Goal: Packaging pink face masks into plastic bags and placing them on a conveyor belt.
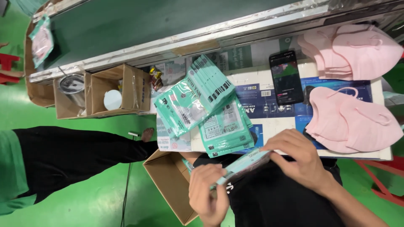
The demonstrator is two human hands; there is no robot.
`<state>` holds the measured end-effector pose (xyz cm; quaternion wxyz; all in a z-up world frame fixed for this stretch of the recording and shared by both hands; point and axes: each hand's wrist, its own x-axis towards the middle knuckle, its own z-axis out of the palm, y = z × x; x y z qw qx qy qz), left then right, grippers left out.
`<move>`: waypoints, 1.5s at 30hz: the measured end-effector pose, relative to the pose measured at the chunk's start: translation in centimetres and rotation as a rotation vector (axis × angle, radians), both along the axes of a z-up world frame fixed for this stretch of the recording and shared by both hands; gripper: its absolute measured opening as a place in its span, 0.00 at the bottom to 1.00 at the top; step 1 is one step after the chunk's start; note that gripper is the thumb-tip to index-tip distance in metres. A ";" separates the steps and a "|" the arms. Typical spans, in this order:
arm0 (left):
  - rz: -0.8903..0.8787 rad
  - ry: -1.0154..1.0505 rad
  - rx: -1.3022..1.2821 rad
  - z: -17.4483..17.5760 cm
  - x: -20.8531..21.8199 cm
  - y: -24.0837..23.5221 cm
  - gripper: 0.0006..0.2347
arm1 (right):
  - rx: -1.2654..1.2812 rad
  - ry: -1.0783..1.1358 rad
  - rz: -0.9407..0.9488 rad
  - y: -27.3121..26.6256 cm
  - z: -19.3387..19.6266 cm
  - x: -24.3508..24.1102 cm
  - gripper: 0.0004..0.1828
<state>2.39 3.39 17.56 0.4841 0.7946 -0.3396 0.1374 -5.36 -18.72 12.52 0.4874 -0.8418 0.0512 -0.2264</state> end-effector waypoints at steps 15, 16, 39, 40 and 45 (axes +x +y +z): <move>-0.295 1.081 -0.277 -19.9 1.2 -1.4 0.19 | 0.791 -0.251 -0.203 -4.7 -2.1 -1.1 0.24; -0.298 1.071 -0.277 -19.9 4.7 -1.2 0.19 | 0.789 -0.260 -0.200 -6.2 -0.9 1.3 0.24; -0.249 1.031 -0.634 -13.4 44.9 -35.5 0.34 | -0.337 -0.101 -0.234 -21.2 -3.4 32.1 0.34; -0.248 1.021 -0.639 -13.0 44.4 -35.5 0.34 | -0.339 -0.111 -0.229 -21.5 -4.2 32.1 0.34; -0.320 0.480 -0.323 -6.4 36.6 -32.1 0.24 | -0.184 -0.230 -0.278 -21.0 -2.3 28.0 0.33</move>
